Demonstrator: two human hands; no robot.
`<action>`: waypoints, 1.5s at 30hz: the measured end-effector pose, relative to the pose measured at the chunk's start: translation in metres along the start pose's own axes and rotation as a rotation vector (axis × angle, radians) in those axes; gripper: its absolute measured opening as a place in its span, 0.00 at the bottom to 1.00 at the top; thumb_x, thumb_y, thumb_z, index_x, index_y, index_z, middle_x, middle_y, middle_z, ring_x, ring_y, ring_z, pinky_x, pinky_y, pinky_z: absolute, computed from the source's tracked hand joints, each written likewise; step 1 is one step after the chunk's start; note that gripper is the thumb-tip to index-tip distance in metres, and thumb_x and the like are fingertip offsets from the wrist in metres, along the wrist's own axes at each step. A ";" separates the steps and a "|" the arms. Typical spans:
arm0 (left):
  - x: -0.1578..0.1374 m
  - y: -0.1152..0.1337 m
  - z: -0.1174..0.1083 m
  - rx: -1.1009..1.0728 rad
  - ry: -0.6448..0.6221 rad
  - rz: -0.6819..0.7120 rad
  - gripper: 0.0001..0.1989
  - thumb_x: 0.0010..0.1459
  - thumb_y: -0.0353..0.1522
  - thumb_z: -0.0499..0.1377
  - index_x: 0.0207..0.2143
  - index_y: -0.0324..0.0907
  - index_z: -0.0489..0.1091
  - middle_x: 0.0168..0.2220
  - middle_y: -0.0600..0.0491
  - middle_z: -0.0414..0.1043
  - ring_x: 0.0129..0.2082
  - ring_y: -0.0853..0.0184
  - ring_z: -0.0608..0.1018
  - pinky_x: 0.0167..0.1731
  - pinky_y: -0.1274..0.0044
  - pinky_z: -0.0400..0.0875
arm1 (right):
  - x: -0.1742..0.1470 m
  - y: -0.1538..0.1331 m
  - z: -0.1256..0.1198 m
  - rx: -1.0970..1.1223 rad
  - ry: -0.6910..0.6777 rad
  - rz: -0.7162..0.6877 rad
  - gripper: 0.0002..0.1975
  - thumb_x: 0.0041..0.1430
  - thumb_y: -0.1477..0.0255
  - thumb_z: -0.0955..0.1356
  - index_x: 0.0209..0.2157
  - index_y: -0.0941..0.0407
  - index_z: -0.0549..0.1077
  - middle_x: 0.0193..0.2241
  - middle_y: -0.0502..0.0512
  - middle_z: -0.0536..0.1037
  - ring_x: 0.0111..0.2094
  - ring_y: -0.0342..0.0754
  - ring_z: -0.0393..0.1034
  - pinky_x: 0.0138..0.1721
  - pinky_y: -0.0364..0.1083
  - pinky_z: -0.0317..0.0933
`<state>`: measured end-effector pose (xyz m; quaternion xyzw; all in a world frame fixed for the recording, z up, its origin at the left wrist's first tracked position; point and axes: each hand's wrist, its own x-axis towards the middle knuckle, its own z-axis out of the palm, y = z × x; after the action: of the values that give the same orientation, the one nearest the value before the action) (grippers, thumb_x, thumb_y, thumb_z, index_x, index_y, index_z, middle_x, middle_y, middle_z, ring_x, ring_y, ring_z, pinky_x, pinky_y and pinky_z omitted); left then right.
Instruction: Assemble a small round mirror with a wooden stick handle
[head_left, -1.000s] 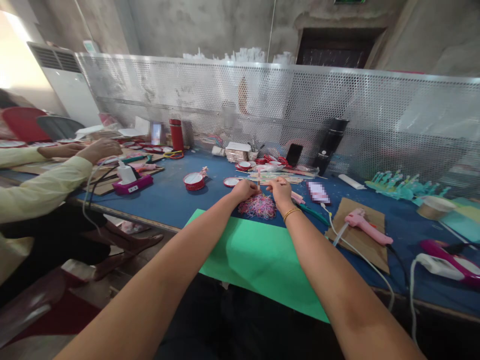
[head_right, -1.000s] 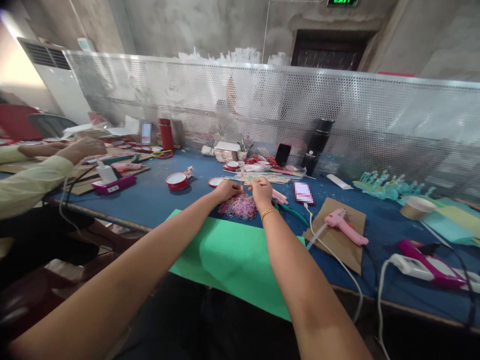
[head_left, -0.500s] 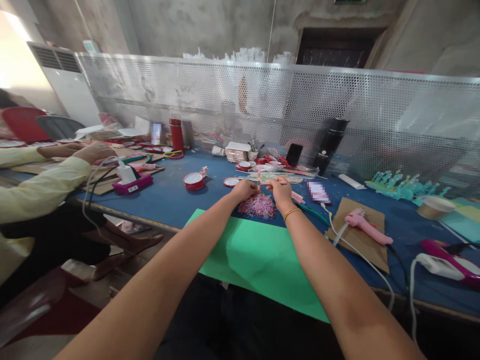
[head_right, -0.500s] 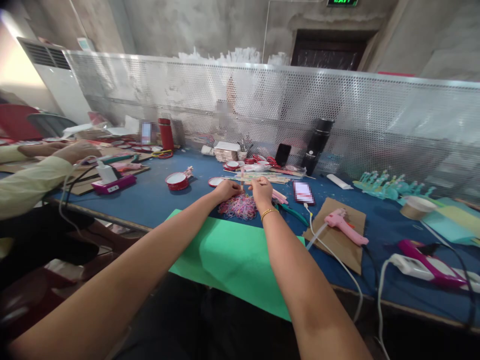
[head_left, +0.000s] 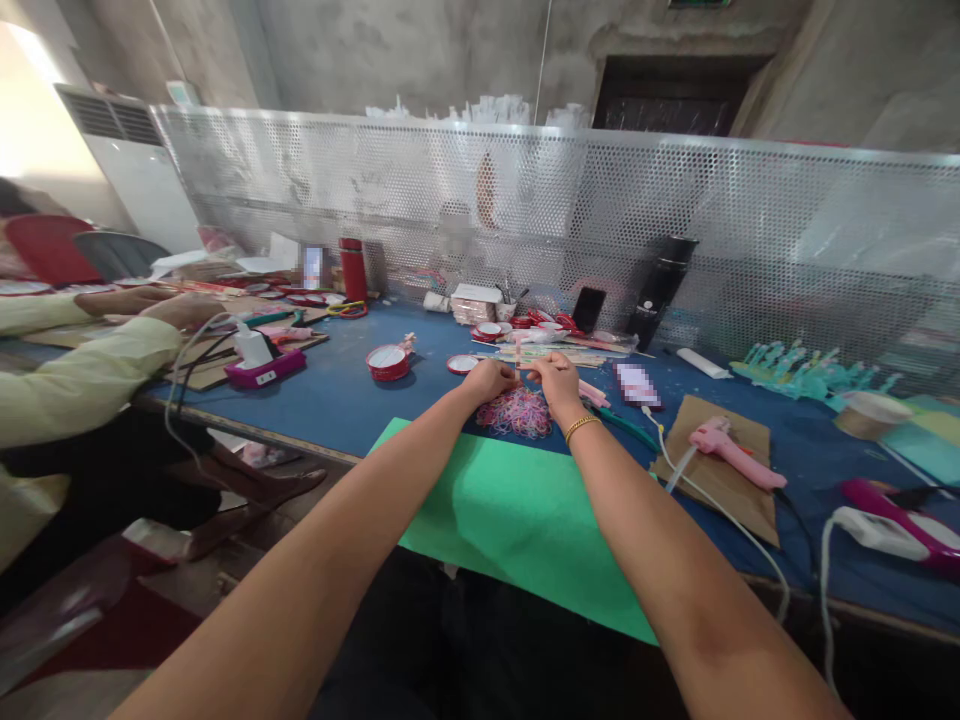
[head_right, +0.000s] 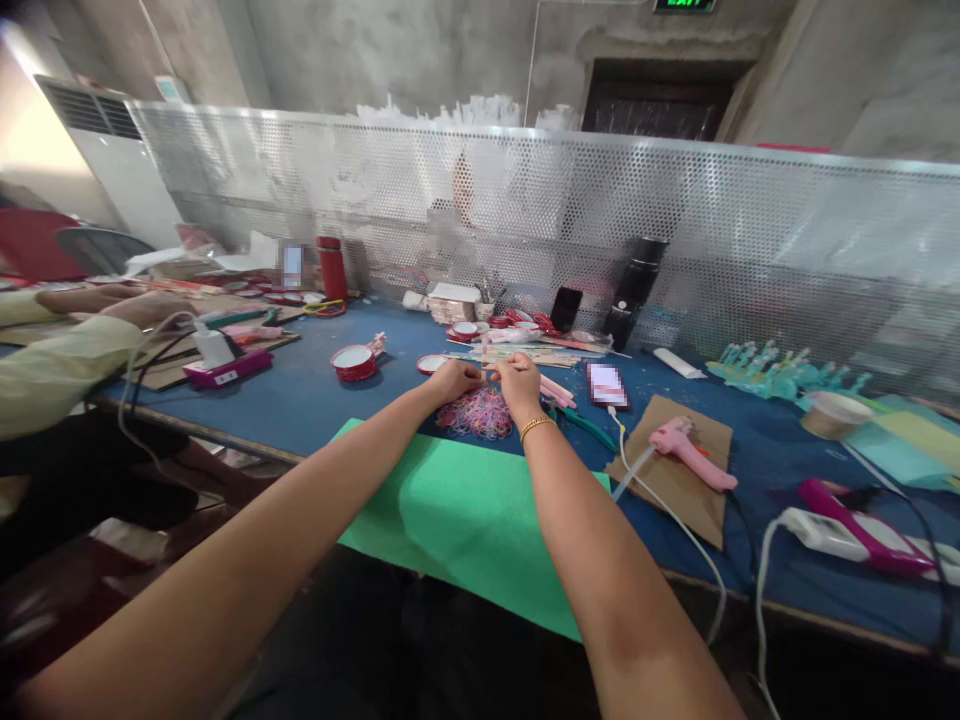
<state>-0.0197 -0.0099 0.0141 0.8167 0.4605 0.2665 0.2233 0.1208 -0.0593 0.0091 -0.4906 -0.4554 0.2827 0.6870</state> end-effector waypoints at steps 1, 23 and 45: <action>0.000 0.000 0.000 0.008 0.003 -0.003 0.14 0.43 0.41 0.59 0.22 0.37 0.74 0.17 0.58 0.63 0.20 0.73 0.60 0.22 0.79 0.52 | 0.000 0.000 0.000 -0.005 -0.004 -0.004 0.05 0.41 0.70 0.66 0.17 0.55 0.65 0.13 0.46 0.71 0.17 0.42 0.63 0.21 0.41 0.56; 0.003 -0.003 0.001 0.056 -0.003 -0.024 0.15 0.44 0.41 0.59 0.24 0.37 0.75 0.17 0.57 0.65 0.20 0.73 0.61 0.22 0.79 0.53 | 0.000 0.000 0.000 -0.006 0.012 0.008 0.05 0.41 0.71 0.66 0.17 0.55 0.65 0.13 0.47 0.71 0.17 0.42 0.62 0.21 0.41 0.55; -0.001 0.002 -0.001 0.029 -0.012 -0.016 0.15 0.43 0.41 0.59 0.24 0.37 0.75 0.17 0.58 0.64 0.20 0.73 0.61 0.22 0.79 0.52 | 0.003 0.005 -0.002 -0.042 0.024 -0.001 0.05 0.41 0.69 0.65 0.17 0.54 0.65 0.14 0.47 0.72 0.17 0.42 0.63 0.21 0.41 0.56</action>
<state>-0.0192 -0.0113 0.0157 0.8178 0.4695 0.2530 0.2163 0.1239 -0.0559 0.0055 -0.5080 -0.4532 0.2669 0.6822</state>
